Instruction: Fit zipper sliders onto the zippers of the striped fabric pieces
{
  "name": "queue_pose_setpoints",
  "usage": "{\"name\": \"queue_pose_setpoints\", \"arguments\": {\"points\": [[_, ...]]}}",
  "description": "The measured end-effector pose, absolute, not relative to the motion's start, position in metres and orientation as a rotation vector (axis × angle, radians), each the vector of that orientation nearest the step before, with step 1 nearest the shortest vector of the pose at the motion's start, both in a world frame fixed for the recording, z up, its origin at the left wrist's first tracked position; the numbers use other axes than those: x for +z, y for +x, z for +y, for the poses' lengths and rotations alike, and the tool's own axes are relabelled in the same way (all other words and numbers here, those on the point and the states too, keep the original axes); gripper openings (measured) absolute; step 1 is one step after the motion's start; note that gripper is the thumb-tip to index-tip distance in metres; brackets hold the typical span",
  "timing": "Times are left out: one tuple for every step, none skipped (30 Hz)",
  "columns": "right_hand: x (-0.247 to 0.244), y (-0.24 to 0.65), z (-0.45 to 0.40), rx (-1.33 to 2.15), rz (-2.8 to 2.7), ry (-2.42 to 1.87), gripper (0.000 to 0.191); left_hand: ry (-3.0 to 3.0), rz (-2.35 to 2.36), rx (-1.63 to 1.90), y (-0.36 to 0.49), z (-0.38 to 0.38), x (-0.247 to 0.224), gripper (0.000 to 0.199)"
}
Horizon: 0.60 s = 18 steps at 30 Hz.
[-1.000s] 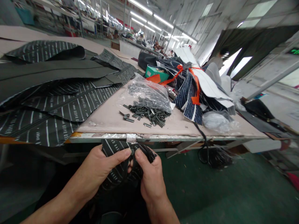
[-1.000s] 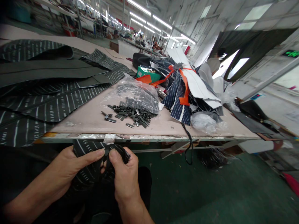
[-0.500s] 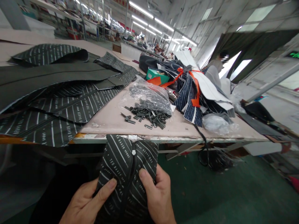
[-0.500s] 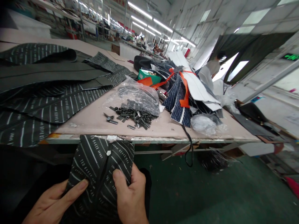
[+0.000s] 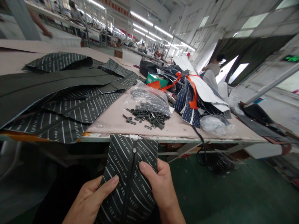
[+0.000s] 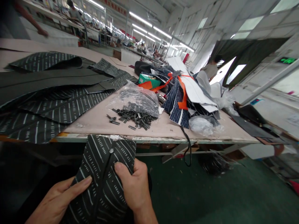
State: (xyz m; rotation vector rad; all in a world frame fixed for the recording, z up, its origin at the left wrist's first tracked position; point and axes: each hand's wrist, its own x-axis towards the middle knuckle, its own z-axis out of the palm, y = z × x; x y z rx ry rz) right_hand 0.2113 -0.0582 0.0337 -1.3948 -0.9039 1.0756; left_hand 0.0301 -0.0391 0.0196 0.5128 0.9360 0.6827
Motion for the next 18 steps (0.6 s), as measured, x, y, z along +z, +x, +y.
{"name": "queue_pose_setpoints", "arguments": {"points": [[0.036,0.211,-0.054,1.076,-0.891,-1.385,0.027,0.519,0.938,0.686,0.032,-0.036,0.024,0.03],[0.041,0.211,-0.05,1.073,-0.884,-1.373,0.026,0.529,0.937,0.694,0.033,-0.033,0.029,0.029],[0.046,0.212,-0.046,1.06,-0.89,-1.357,0.025,0.546,0.938,0.707,0.034,-0.03,0.034,0.028],[0.052,0.214,-0.043,1.043,-0.906,-1.339,0.023,0.565,0.939,0.722,0.036,-0.028,0.038,0.028],[0.058,0.215,-0.041,1.039,-0.938,-1.32,0.022,0.583,0.938,0.734,0.037,-0.026,0.041,0.028],[0.063,0.217,-0.039,1.051,-0.975,-1.304,0.02,0.597,0.931,0.743,0.038,-0.026,0.043,0.028],[0.065,0.219,-0.039,1.082,-1.004,-1.294,0.02,0.601,0.922,0.746,0.039,-0.028,0.043,0.029],[0.065,0.22,-0.04,1.122,-1.021,-1.292,0.02,0.593,0.914,0.742,0.039,-0.03,0.041,0.029],[0.063,0.221,-0.042,1.155,-1.025,-1.298,0.021,0.577,0.909,0.734,0.039,-0.033,0.039,0.029],[0.059,0.221,-0.044,1.165,-1.01,-1.31,0.022,0.558,0.912,0.726,0.038,-0.036,0.035,0.028],[0.053,0.22,-0.046,1.146,-0.982,-1.324,0.023,0.54,0.922,0.723,0.038,-0.039,0.032,0.028],[0.047,0.219,-0.048,1.109,-0.951,-1.338,0.024,0.525,0.937,0.724,0.037,-0.041,0.029,0.027],[0.042,0.218,-0.048,1.071,-0.93,-1.348,0.024,0.515,0.952,0.726,0.037,-0.042,0.028,0.027],[0.038,0.217,-0.048,1.04,-0.914,-1.351,0.023,0.517,0.963,0.731,0.036,-0.041,0.028,0.026],[0.036,0.215,-0.046,1.017,-0.903,-1.351,0.023,0.527,0.968,0.739,0.037,-0.038,0.029,0.025],[0.036,0.215,-0.042,1.0,-0.905,-1.352,0.023,0.542,0.972,0.752,0.037,-0.034,0.031,0.024],[0.037,0.215,-0.036,0.97,-0.925,-1.36,0.022,0.566,0.98,0.768,0.039,-0.028,0.034,0.022],[0.04,0.216,-0.029,0.927,-0.956,-1.375,0.022,0.596,0.989,0.785,0.04,-0.021,0.038,0.02]]}}
